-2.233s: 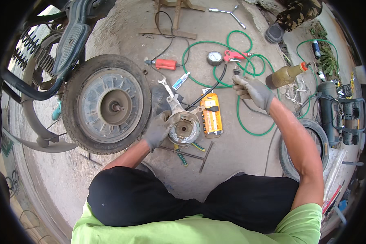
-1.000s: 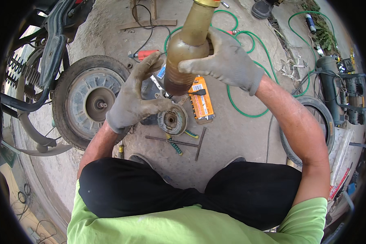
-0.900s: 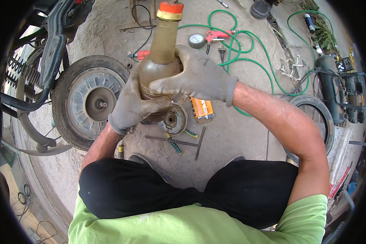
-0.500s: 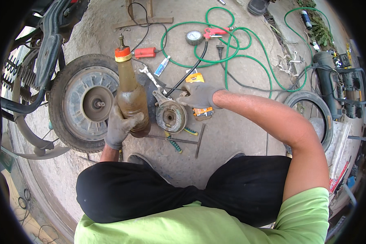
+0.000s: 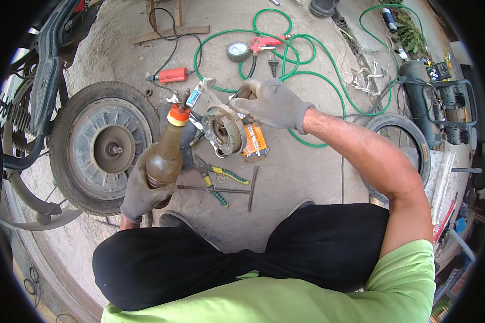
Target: The person removes the rear wheel of a motorcycle, uses a screwdriver to loosen the axle nut, and detaches the wheel. They then remove the brake assembly, apply lubricant to the hub, and reattach the brake components before reinstalling the wheel onto the axle.
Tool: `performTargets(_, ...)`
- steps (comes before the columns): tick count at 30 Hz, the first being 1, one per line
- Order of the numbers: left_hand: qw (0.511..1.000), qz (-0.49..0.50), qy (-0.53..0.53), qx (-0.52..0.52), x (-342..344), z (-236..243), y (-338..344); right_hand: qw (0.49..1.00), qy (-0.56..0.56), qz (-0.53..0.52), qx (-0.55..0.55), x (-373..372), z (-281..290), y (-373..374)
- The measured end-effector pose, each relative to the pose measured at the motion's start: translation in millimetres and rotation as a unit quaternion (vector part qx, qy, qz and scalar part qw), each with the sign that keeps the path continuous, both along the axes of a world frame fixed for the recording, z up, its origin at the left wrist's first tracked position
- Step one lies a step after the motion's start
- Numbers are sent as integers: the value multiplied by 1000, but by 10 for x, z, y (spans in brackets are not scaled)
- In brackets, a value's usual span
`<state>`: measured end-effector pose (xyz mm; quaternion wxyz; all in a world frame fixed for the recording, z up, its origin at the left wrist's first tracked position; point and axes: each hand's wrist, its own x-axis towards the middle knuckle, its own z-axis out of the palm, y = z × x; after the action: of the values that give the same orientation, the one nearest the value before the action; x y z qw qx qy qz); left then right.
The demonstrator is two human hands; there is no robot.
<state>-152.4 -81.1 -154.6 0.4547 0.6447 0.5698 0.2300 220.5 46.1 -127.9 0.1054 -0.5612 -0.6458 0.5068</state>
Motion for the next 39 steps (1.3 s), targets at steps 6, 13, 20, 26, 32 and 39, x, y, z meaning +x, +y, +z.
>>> performTargets(6, 975, -116, 169, 87, 44, 41, 77, 998, -41, -1, 42, 217, -309, -34)
performTargets(13, 956, -140, 247, 67, 37, 235, 185, 999, -33, -2, 3, 187, -301, 108)
performTargets(20, 935, -171, 307, 53, 195, 352, 410, 995, -67, 56, 47, 280, -356, 177)
performTargets(26, 931, -176, 317, 33, 279, 366, 487, 994, 28, 91, 61, 290, -750, 266)
performTargets(32, 921, -187, 339, 44, 277, 397, 546, 986, 81, 139, 49, 25, -735, 427)
performTargets(39, 924, -180, 338, 2, 261, 442, 600, 922, 25, 287, 258, -141, -882, 640)
